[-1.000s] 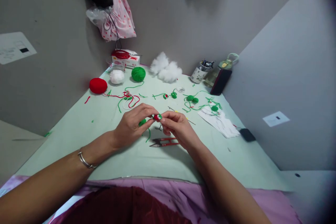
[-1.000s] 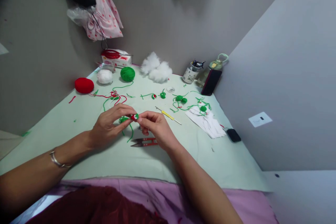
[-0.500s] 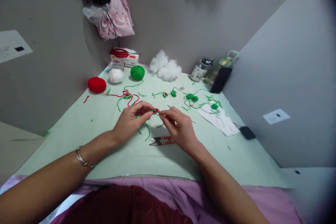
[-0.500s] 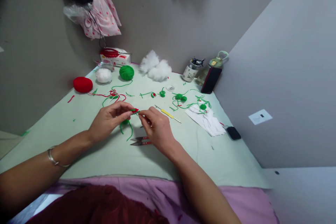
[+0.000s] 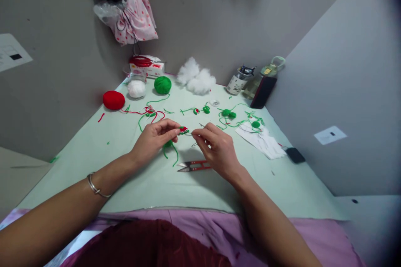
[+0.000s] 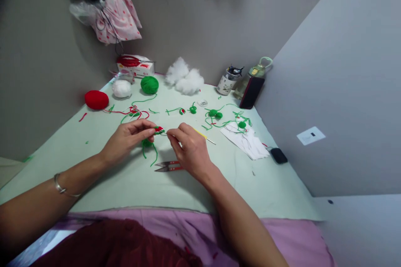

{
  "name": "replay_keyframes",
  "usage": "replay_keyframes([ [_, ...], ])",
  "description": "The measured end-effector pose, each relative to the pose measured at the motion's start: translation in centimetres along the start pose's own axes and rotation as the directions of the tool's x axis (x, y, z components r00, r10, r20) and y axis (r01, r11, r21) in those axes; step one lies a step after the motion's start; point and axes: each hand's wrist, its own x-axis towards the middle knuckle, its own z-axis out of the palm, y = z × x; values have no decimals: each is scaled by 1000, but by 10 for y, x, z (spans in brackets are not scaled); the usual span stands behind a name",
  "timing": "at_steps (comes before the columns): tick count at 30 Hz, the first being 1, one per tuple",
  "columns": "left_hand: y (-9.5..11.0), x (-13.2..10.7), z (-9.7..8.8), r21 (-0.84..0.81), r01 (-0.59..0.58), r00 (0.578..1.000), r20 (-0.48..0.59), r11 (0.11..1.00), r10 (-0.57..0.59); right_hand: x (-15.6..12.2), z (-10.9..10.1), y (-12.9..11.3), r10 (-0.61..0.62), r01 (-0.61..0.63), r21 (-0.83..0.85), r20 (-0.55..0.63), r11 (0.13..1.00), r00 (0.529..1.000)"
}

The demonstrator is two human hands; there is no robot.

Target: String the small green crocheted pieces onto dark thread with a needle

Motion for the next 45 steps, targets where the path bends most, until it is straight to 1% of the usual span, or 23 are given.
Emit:
replay_keyframes([
  [6, -1, 1, -2, 62, 19, 998, 60, 998, -23, 0, -1, 2, -23, 24, -33, 21, 999, 1000],
  [12, -4, 2, -6, 15, 98, 987, 124, 995, -99, 1, -4, 10, -6, 5, -13, -25, 1000, 1000],
  [17, -3, 2, -8, 11, 128, 983, 134, 992, -129, 2, -6, 16, -16, 16, 7, 23, 1000, 1000],
  [22, -3, 3, -8, -86, 214, 964, 182, 973, -195, 2, -5, 19, -11, 9, 142, 18, 990, 1000],
  [25, -3, 2, -6, -119, 227, 961, 185, 967, -203, 3, -2, 19, 2, -4, 211, 13, 978, 1000],
  [28, -4, 2, -3, -156, 227, 963, 182, 961, -197, 3, 0, 16, 39, -36, 228, -7, 973, 999],
  [31, -4, 2, 0, -213, 241, 964, 169, 947, -207, 3, 3, 10, 76, -63, 215, -50, 974, 996],
  [34, -6, 3, 2, -239, 241, 966, 158, 941, -207, 2, 7, 3, 49, -36, 175, -74, 984, 996],
  [36, -7, 3, 3, -239, 229, 969, 153, 944, -197, 0, 10, 0, -8, 17, 113, -77, 993, 997],
  [38, -9, 3, 3, -219, 214, 972, 148, 952, -185, -1, 13, -2, -81, 81, 6, -70, 997, 994],
  [40, -9, 2, 4, -177, 196, 974, 150, 965, -171, -3, 15, -1, -143, 139, -122, -25, 983, 989],
  [43, -8, 2, 6, -106, 170, 975, 166, 980, -151, -6, 15, -1, -182, 196, -251, 77, 948, 980],
  [44, -8, 1, 7, -87, 162, 975, 167, 983, -146, -7, 14, -1, -194, 210, -270, 83, 940, 977],
  [45, -7, 1, 8, -71, 156, 976, 167, 985, -142, -7, 14, -3, -212, 222, -277, 65, 935, 975],
])
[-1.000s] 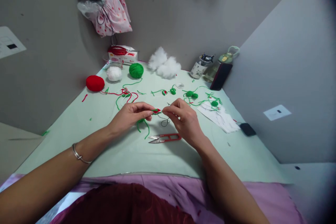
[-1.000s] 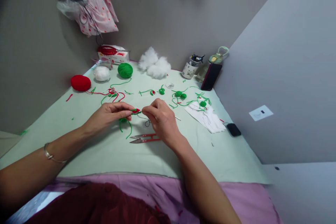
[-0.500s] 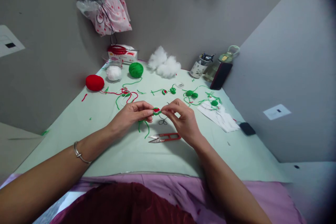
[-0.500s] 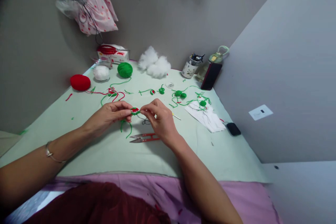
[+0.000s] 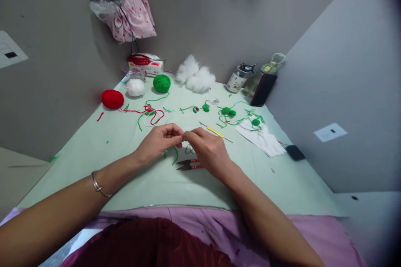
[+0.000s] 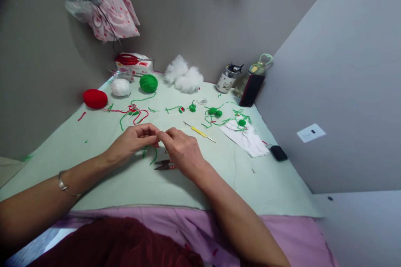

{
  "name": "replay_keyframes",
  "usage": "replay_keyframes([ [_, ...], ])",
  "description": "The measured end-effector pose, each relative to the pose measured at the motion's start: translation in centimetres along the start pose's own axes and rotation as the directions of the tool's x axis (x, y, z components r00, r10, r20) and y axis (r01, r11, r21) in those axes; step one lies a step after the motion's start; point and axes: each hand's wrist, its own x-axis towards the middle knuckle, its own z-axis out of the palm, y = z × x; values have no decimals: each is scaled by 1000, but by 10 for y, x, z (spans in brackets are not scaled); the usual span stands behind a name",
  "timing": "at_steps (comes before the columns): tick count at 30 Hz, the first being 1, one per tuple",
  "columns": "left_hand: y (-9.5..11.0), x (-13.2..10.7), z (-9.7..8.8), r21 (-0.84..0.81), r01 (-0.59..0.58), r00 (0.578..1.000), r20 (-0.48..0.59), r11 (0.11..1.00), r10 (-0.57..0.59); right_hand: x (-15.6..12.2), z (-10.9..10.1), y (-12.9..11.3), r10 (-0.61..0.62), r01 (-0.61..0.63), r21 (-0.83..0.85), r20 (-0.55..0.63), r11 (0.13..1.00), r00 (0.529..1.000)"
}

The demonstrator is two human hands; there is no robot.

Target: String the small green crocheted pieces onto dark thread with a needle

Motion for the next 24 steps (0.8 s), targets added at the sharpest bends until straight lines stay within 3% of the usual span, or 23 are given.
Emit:
replay_keyframes([
  [3, 0, 0, 1, 53, -14, 1000, -14, 999, 15, 2, -8, -9, 0, 18, 121, -148, 992, 989],
  [5, 0, 0, 0, 85, -13, 999, -32, 996, 16, 6, -17, -15, 124, -54, 407, -149, 912, 981],
  [7, -1, 2, -2, 106, -4, 998, -67, 994, 11, 10, -31, -14, 287, -201, 729, 7, 654, 958],
  [9, -1, 4, -6, 112, -2, 993, -118, 994, 15, 12, -49, -5, 381, -288, 894, 147, 343, 913],
  [10, -1, 5, -9, 116, -5, 989, -144, 993, 22, 13, -60, 2, 417, -266, 932, 146, 246, 897],
  [12, -1, 8, -13, 128, -12, 982, -183, 992, 35, 11, -82, 22, 545, -129, 982, 34, 137, 838],
  [14, -1, 10, -17, 143, -22, 977, -206, 989, 52, 7, -101, 42, 674, 50, 998, -69, 47, 736],
  [17, -4, 11, -19, 122, -24, 979, -197, 992, 48, 1, -119, 64, 801, 255, 966, -187, 45, 568],
  [19, -6, 11, -19, 64, -3, 985, -173, 998, 14, 1, -119, 71, 830, 243, 964, -223, 110, 511],
  [21, -6, 10, -18, -18, 28, 989, -145, 999, -31, 2, -110, 72, 815, 151, 970, -241, 189, 527],
  [24, -5, 10, -17, -125, 65, 990, -120, 990, -80, 7, -85, 59, 729, -12, 944, -247, 330, 638],
])
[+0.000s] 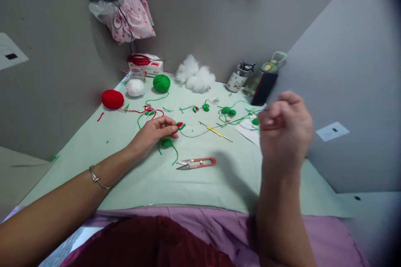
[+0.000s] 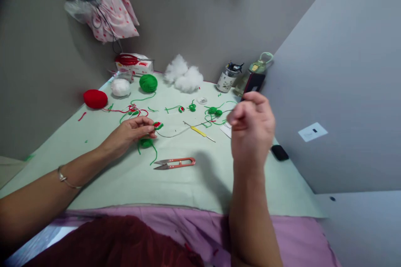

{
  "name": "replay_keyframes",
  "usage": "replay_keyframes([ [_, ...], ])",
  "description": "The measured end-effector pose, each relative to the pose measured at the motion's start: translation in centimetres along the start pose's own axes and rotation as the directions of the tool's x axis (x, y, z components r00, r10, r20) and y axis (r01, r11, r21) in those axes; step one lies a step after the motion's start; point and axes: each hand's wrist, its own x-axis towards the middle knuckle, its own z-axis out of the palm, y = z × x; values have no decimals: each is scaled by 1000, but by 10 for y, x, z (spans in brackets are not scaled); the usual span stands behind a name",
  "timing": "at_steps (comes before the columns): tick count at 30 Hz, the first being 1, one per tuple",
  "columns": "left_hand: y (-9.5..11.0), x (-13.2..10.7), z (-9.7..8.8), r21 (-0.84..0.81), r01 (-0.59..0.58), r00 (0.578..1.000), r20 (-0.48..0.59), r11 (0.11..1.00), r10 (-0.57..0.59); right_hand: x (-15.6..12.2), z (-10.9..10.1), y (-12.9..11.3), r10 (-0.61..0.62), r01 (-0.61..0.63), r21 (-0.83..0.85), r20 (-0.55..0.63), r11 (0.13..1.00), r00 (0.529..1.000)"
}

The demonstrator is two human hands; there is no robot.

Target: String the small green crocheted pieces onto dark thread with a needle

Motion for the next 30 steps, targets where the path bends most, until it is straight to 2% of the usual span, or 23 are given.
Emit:
replay_keyframes([
  [3, 3, -1, 2, -56, 5, 1000, -1, 998, -5, -23, 23, 18, 67, 12, -301, 250, 953, 966],
  [6, 6, -3, 4, -82, -9, 1000, 7, 997, 10, -46, 42, 33, 29, 265, -560, 460, 785, 887],
  [9, 8, -6, 7, -85, -19, 1000, 10, 996, 20, -59, 51, 44, -30, 481, -637, 584, 602, 811],
  [13, 9, -8, 8, -86, -34, 999, 20, 996, 36, -63, 54, 52, -51, 570, -639, 641, 516, 766],
  [23, 5, -7, 8, -52, -78, 996, 36, 996, 80, -64, 54, 53, 39, 552, -676, 649, 487, 760],
  [26, 3, -9, 8, 50, -133, 991, 27, 990, 132, -64, 53, 54, 81, 559, -680, 666, 475, 742],
  [30, -1, -14, 11, 283, -293, 953, 14, 913, 302, -65, 53, 55, 121, 569, -687, 679, 452, 724],
])
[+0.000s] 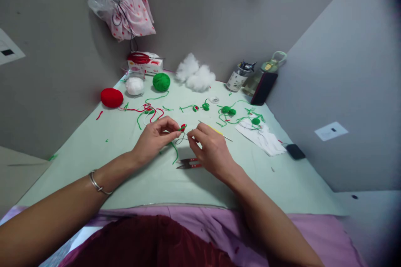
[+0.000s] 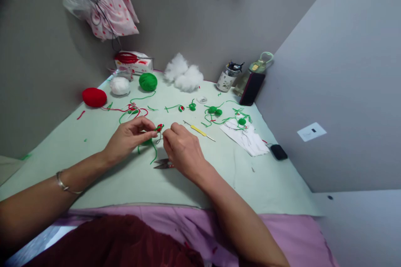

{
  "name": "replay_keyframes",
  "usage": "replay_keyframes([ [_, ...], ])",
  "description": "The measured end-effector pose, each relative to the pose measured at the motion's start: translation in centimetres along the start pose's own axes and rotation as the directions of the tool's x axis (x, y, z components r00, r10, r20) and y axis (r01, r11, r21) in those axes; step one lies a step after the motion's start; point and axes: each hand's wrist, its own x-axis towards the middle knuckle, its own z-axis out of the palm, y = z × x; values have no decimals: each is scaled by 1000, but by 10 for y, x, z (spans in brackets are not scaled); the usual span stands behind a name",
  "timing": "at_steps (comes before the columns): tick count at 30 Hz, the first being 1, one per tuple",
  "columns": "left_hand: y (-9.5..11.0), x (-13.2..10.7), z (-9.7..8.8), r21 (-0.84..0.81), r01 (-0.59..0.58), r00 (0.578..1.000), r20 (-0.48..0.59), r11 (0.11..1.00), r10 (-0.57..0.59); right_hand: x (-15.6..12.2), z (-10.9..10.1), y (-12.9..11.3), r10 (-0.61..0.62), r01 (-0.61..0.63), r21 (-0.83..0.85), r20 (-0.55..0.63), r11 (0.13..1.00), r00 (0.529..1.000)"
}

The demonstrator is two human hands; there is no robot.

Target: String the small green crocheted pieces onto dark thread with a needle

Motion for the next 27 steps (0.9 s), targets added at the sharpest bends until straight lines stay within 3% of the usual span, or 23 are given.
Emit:
replay_keyframes([
  [5, -4, -5, 0, 339, -289, 952, 7, 895, 305, 0, 3, -3, 14, -14, 16, -9, 1000, 1000],
  [9, -4, -8, 1, 384, -361, 924, 26, 850, 381, -1, 8, -5, 26, -24, 49, -48, 999, 999],
  [12, 0, -9, 5, 321, -314, 944, 3, 893, 331, 0, 10, -4, 44, -36, 109, -77, 993, 996],
  [17, 8, -6, 7, 33, -68, 990, -123, 997, 72, 4, -2, -2, 173, -129, 325, -110, 937, 979],
  [20, 8, -3, 3, -96, 36, 998, -52, 995, -41, 7, -10, 1, 215, -160, 489, -59, 858, 975],
  [24, 6, -1, 0, -142, 107, 994, 46, 984, -102, 8, -9, 4, 243, -235, 593, 68, 770, 968],
  [27, 9, -1, 0, -152, 149, 987, 86, 977, -137, 8, -6, 3, 301, -255, 612, 29, 749, 953],
])
